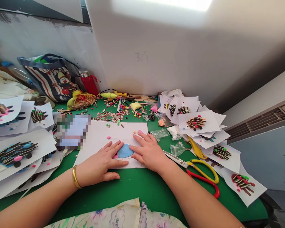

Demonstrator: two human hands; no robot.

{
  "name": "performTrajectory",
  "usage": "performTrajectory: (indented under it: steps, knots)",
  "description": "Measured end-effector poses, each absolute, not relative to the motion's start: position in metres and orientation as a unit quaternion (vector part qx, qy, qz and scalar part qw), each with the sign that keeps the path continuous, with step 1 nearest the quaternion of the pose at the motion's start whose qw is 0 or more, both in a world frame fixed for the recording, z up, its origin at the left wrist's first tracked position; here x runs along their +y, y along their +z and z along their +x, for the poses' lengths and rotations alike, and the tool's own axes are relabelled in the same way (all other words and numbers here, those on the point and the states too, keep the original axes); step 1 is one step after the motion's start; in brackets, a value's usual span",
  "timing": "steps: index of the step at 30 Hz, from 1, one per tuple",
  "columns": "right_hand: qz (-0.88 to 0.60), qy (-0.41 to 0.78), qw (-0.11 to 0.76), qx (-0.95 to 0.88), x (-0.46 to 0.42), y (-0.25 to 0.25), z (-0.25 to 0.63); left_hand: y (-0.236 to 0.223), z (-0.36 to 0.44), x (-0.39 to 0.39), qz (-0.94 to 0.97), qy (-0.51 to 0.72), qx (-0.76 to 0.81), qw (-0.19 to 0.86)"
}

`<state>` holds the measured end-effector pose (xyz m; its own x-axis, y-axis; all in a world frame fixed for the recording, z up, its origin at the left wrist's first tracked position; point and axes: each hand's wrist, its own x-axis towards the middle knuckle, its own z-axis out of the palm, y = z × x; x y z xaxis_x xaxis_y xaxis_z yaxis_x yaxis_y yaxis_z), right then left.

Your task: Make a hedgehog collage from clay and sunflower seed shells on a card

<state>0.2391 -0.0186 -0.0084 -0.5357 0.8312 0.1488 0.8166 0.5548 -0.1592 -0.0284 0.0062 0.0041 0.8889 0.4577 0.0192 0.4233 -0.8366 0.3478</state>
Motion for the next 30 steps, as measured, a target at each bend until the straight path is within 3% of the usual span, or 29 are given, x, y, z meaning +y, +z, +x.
performTrajectory:
  steps: [30]
  knots:
    - [-0.488, 0.052, 0.102, -0.865, -0.015, -0.010, 0.231, 0.003, -0.028, 0.006, 0.957, 0.053, 0.230, 0.168]
